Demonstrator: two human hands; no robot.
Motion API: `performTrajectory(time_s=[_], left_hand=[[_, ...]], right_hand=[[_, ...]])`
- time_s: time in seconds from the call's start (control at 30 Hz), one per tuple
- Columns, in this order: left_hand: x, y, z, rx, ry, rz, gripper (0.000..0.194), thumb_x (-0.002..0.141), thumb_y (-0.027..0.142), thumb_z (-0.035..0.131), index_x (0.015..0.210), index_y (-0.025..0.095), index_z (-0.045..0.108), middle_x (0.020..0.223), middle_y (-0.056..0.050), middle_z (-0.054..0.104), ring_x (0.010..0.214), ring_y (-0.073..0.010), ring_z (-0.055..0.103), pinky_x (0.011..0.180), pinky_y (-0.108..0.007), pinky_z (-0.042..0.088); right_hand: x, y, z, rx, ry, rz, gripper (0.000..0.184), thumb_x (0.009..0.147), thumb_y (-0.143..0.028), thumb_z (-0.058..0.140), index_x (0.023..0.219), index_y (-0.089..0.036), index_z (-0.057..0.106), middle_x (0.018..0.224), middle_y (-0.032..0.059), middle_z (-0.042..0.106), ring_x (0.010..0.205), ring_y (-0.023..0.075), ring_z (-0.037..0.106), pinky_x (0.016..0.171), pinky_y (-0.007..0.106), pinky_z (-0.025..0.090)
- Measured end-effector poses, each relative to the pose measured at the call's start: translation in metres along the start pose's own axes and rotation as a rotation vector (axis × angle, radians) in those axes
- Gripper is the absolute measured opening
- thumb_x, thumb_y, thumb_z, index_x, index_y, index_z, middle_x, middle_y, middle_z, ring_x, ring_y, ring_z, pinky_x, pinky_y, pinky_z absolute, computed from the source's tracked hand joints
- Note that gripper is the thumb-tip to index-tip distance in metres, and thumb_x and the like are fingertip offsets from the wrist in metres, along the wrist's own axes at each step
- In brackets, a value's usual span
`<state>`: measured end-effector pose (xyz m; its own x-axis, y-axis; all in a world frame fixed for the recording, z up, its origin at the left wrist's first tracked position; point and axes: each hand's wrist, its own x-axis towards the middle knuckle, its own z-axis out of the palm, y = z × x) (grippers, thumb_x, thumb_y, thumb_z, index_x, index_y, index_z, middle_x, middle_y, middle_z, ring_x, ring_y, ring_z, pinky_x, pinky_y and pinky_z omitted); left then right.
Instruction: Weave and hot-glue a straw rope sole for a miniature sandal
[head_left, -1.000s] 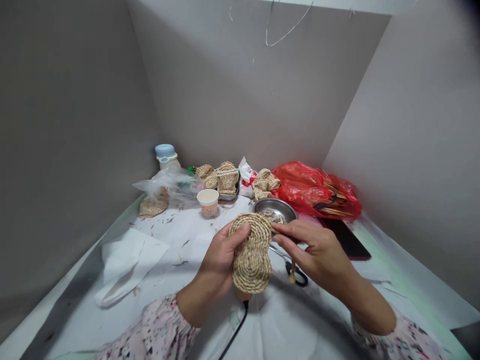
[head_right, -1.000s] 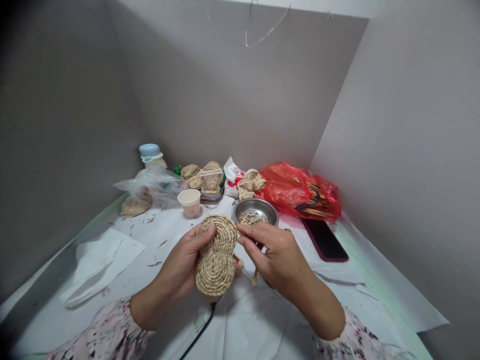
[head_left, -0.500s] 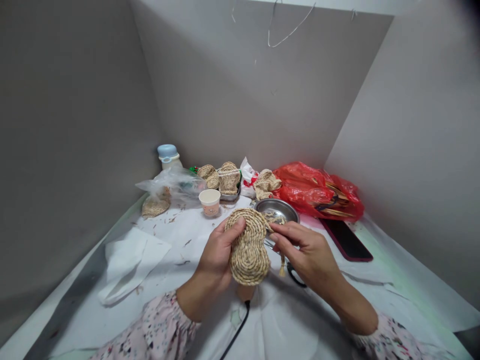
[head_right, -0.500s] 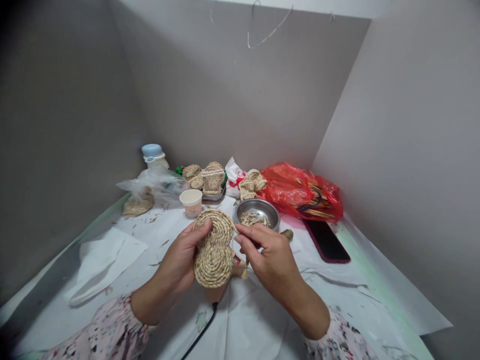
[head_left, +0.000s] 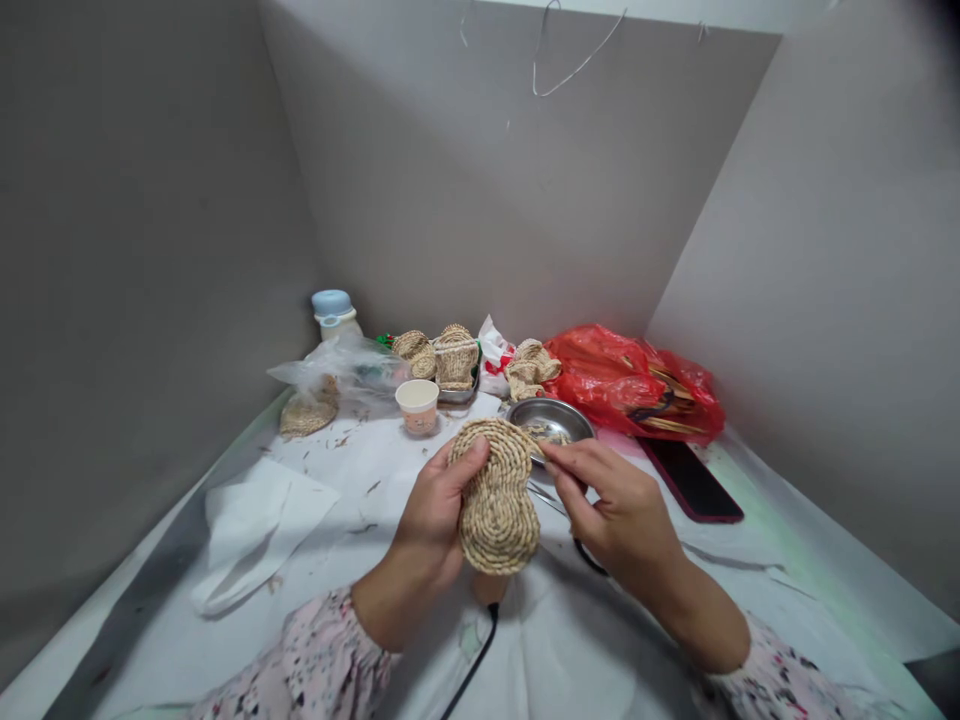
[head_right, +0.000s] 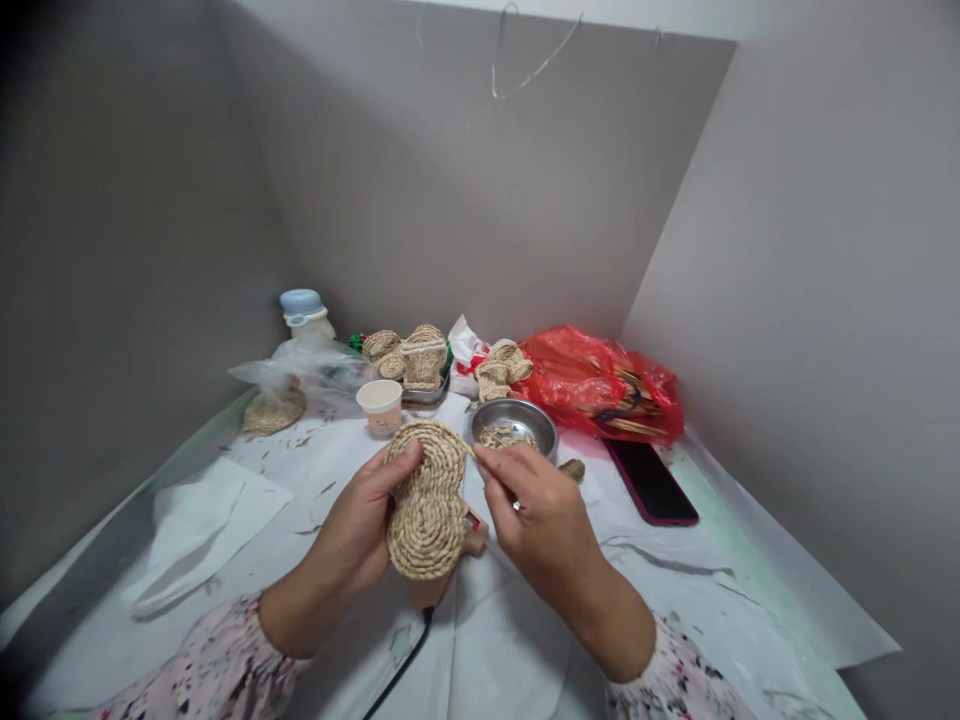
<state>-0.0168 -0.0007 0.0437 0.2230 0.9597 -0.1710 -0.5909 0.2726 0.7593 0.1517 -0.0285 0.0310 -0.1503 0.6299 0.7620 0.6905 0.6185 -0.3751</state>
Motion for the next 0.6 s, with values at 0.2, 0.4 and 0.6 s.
performTrajectory(time_s=[0.2, 0.4, 0.6], left_hand=[[-0.0008, -0.0013, -0.001, -0.021, -0.002, 0.005, 0.023, 0.079, 0.02, 0.071, 0.1, 0.015, 0.065, 0.087, -0.006, 0.071, 0.071, -0.0154, 0.067, 0.071, -0.028, 0.056], [0.0003, -0.0019, -0.0012, -0.053, 0.012, -0.001, 0.024, 0.077, 0.019, 0.073, 0.099, 0.015, 0.066, 0.092, -0.006, 0.071, 0.079, -0.0165, 0.068, 0.076, -0.028, 0.056], [0.0011, -0.0016, -0.0015, -0.044, -0.003, 0.004, 0.023, 0.076, 0.02, 0.074, 0.097, 0.016, 0.066, 0.09, -0.005, 0.072, 0.08, -0.0164, 0.068, 0.078, -0.028, 0.055]], right_hand=[[0.002, -0.0014, -0.0059, -0.032, -0.024, -0.046, 0.027, 0.089, -0.008, 0.054, 0.111, -0.011, 0.069, 0.09, 0.0105, 0.071, 0.08, 0.0182, 0.069, 0.072, 0.029, 0.056], [0.0005, -0.0014, -0.0024, -0.015, -0.056, -0.041, 0.024, 0.09, -0.01, 0.057, 0.11, -0.01, 0.07, 0.087, 0.0098, 0.07, 0.077, 0.017, 0.067, 0.071, 0.029, 0.055], [-0.0007, -0.0026, -0.0002, 0.11, -0.077, 0.033, 0.027, 0.09, -0.009, 0.055, 0.112, -0.012, 0.07, 0.085, 0.0073, 0.068, 0.076, 0.0162, 0.064, 0.07, 0.028, 0.054]])
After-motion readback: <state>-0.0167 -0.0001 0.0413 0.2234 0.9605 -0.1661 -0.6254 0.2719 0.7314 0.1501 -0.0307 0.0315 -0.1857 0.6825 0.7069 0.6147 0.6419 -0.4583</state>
